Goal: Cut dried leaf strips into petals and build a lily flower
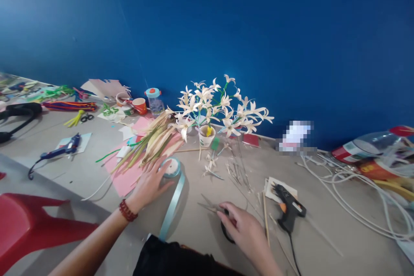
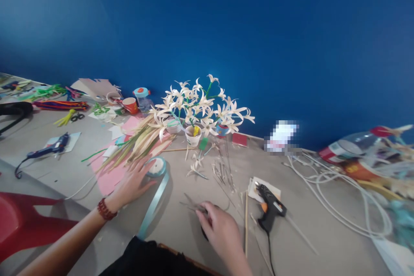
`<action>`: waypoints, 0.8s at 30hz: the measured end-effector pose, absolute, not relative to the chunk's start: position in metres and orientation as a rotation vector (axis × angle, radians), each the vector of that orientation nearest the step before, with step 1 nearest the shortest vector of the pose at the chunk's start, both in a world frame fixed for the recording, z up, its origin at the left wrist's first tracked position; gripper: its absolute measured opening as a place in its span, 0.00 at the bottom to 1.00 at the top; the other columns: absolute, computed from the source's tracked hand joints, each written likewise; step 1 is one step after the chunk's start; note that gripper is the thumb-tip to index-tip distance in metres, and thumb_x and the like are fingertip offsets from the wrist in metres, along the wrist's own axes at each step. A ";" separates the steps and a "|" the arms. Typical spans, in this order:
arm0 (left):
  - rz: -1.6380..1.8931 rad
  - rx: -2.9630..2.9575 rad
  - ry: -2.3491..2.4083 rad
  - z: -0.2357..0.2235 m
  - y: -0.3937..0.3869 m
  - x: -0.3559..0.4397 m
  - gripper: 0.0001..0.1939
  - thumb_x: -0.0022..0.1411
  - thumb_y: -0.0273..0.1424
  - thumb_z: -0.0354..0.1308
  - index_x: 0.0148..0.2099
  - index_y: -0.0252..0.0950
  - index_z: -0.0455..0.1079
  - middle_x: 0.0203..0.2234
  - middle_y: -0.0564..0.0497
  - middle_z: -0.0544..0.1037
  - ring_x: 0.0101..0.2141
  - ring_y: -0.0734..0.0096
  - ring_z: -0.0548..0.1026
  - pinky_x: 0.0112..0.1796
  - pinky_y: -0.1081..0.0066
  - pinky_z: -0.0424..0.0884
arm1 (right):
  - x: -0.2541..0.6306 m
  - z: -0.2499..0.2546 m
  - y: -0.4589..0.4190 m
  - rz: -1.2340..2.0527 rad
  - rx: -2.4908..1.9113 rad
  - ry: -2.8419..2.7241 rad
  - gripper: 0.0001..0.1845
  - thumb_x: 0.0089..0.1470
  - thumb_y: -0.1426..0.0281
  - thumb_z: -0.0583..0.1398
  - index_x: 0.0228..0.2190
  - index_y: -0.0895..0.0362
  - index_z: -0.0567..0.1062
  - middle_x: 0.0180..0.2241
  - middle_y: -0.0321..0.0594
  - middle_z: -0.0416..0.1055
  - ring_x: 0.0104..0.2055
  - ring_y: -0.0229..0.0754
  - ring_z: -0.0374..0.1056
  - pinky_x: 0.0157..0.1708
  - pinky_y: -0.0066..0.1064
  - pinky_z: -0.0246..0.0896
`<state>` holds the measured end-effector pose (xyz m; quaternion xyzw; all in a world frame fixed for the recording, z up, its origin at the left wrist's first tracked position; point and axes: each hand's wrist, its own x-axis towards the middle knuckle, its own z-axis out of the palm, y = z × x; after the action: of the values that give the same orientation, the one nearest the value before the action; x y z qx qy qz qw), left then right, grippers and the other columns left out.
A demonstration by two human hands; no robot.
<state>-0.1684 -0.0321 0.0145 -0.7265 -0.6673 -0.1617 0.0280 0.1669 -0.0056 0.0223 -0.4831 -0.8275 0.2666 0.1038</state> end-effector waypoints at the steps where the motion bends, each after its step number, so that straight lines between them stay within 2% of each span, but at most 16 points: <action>1: -0.490 -2.228 -2.080 0.013 -0.028 -0.168 0.32 0.62 0.44 0.56 0.64 0.37 0.57 0.62 0.37 0.61 0.59 0.43 0.61 0.55 0.46 0.61 | 0.166 0.023 -0.006 0.791 -1.426 -2.447 0.19 0.62 0.57 0.51 0.40 0.53 0.76 0.25 0.38 0.77 0.28 0.44 0.74 0.28 0.28 0.61; 4: -0.478 -2.185 -2.145 0.007 -0.019 -0.166 0.37 0.61 0.47 0.56 0.66 0.34 0.54 0.61 0.35 0.61 0.59 0.42 0.62 0.53 0.47 0.63 | 0.162 0.028 -0.007 0.793 -1.390 -2.490 0.16 0.63 0.60 0.51 0.40 0.52 0.77 0.28 0.38 0.79 0.30 0.44 0.74 0.30 0.28 0.60; 9: -0.573 -2.212 -2.134 0.004 -0.015 -0.166 0.36 0.60 0.45 0.58 0.65 0.37 0.54 0.54 0.39 0.71 0.54 0.46 0.69 0.51 0.51 0.66 | 0.134 0.047 -0.003 0.802 -1.152 -2.662 0.15 0.62 0.65 0.53 0.45 0.50 0.76 0.36 0.39 0.81 0.36 0.44 0.76 0.33 0.27 0.61; 15: -0.696 -2.279 -2.095 0.007 -0.018 -0.171 0.37 0.59 0.42 0.59 0.66 0.38 0.52 0.55 0.41 0.70 0.55 0.48 0.68 0.53 0.53 0.66 | 0.067 0.055 0.011 0.417 -0.821 -3.034 0.19 0.63 0.66 0.51 0.54 0.45 0.69 0.33 0.41 0.81 0.31 0.46 0.77 0.30 0.29 0.62; 17: -0.744 -2.309 -2.078 0.007 -0.021 -0.175 0.37 0.59 0.42 0.59 0.67 0.39 0.50 0.57 0.41 0.68 0.57 0.50 0.67 0.55 0.53 0.65 | 0.051 0.053 0.018 0.335 -0.807 -3.105 0.18 0.62 0.66 0.53 0.52 0.47 0.70 0.30 0.42 0.80 0.31 0.47 0.77 0.29 0.29 0.63; 20: -0.770 -2.382 -2.094 0.011 -0.028 -0.185 0.36 0.61 0.41 0.58 0.67 0.38 0.50 0.60 0.40 0.65 0.59 0.51 0.64 0.57 0.54 0.62 | 0.044 0.049 0.029 0.291 -0.877 -3.114 0.12 0.60 0.69 0.56 0.44 0.52 0.76 0.27 0.44 0.80 0.30 0.48 0.77 0.29 0.30 0.64; 24: -0.742 -2.688 -2.039 0.023 -0.040 -0.197 0.37 0.61 0.39 0.57 0.68 0.39 0.47 0.63 0.41 0.61 0.61 0.53 0.61 0.59 0.55 0.61 | 0.052 0.044 0.040 0.236 -1.010 -3.070 0.12 0.62 0.71 0.53 0.40 0.56 0.77 0.29 0.46 0.80 0.32 0.49 0.77 0.31 0.31 0.64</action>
<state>-0.1969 -0.0405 0.0235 -0.7687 -0.5829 -0.2121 -0.1558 0.0520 0.0401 0.0439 -0.3112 -0.9463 0.0728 -0.0494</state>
